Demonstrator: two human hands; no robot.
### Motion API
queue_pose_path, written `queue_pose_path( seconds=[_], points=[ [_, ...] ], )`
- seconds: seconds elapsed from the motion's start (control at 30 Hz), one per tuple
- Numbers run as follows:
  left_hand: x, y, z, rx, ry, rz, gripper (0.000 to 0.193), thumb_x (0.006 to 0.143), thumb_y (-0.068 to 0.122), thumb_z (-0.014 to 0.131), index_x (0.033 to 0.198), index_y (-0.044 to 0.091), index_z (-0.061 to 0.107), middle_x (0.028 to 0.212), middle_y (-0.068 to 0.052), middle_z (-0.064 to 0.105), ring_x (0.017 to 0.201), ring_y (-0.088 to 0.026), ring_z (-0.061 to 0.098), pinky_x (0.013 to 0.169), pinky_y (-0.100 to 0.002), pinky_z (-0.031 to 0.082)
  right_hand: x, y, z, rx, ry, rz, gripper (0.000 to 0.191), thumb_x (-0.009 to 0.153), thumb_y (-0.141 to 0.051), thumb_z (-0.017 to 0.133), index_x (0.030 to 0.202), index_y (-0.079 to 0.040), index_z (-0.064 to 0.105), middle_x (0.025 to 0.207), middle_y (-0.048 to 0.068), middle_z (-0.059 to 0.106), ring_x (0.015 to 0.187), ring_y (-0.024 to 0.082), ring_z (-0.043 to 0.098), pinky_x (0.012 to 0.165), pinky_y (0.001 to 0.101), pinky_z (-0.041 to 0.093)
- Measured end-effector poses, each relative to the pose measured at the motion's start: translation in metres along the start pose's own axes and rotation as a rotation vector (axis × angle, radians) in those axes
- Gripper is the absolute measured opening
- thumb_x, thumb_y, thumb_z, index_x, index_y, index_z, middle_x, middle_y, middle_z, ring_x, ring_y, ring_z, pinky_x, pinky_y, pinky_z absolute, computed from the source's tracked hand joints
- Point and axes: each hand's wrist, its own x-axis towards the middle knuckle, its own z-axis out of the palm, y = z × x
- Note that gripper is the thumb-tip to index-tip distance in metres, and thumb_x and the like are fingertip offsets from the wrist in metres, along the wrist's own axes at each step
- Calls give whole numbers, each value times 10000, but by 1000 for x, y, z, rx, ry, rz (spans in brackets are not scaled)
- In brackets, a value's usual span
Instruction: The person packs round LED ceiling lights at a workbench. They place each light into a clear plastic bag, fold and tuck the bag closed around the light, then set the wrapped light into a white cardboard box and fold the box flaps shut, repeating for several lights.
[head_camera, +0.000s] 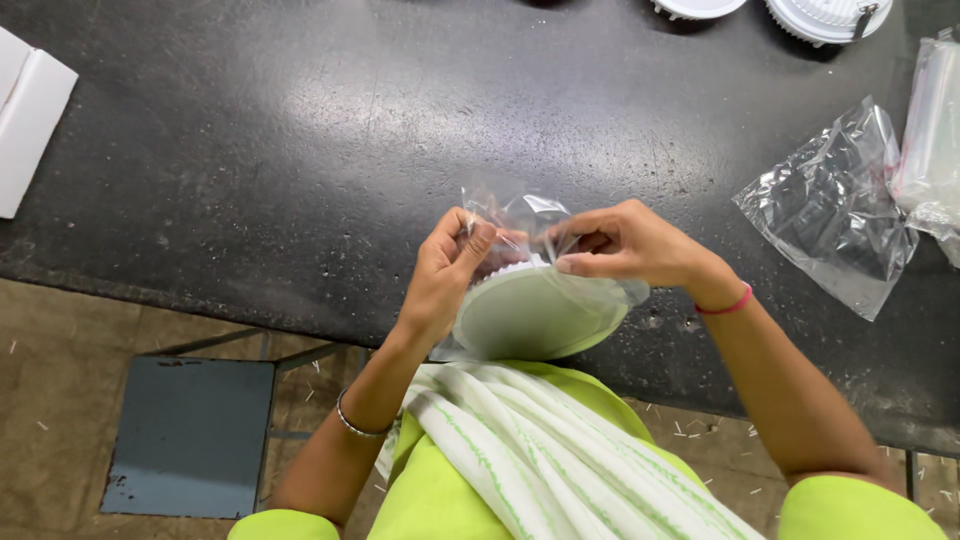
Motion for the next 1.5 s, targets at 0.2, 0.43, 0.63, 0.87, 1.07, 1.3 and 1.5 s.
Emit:
queue_pose_path(
  seconds=[0.2, 0.43, 0.63, 0.87, 1.07, 1.3, 1.5],
  points=[
    [-6, 16, 6, 137, -51, 3, 179, 1069, 231, 593, 1094, 58, 633, 1023, -111, 721, 927, -132, 708, 813, -279, 603, -3, -12, 13, -223, 51, -189, 490, 890, -137, 696, 1373, -86, 634, 881, 68, 774, 694, 100, 685, 666, 271, 565],
    [1, 41, 36, 1055, 105, 534, 107, 850, 93, 797, 925, 94, 720, 882, -42, 633, 704, -151, 652, 633, -287, 548, 6, 11, 22, 44, 98, -87, 444, 985, -102, 597, 1420, -58, 522, 823, 40, 725, 710, 59, 659, 650, 239, 557],
    [3, 34, 55, 1053, -136, 434, 170, 885, 40, 700, 1020, 39, 596, 991, -103, 664, 839, -227, 731, 752, -352, 593, 5, 39, 20, 290, 131, -27, 316, 1001, -87, 592, 1290, -56, 467, 850, 5, 674, 729, 48, 623, 600, 228, 507],
    [-3, 54, 41, 960, -456, 228, 549, 900, 361, 762, 1220, 29, 464, 1185, -179, 693, 1134, -333, 720, 970, -427, 574, 7, 58, 17, 443, 98, -52, 261, 1003, -93, 624, 1225, -71, 486, 841, -25, 614, 731, 29, 540, 606, 198, 434],
    [-5, 38, 62, 1200, -234, 302, 423, 905, 373, 758, 1196, 95, 628, 1021, -145, 761, 925, -301, 768, 789, -408, 596, 12, 56, 15, 369, 82, -76, 202, 1039, -114, 580, 1219, -73, 500, 848, -8, 635, 703, 31, 559, 578, 194, 441],
    [23, 33, 41, 934, -171, 166, 304, 826, 131, 859, 999, 52, 621, 890, -49, 761, 791, -161, 789, 693, -323, 631, 10, 59, 21, 498, 32, -90, 233, 1029, -126, 586, 1219, -58, 470, 874, 38, 703, 769, 46, 635, 636, 209, 515],
    [44, 39, 40, 896, -491, 506, 496, 724, -61, 828, 1181, 66, 680, 1201, -69, 572, 949, -179, 657, 751, -281, 632, 9, 62, 21, 416, 42, -181, 260, 1022, -69, 547, 1273, -33, 489, 1084, 23, 591, 968, 60, 611, 844, 239, 550]
  ],
)
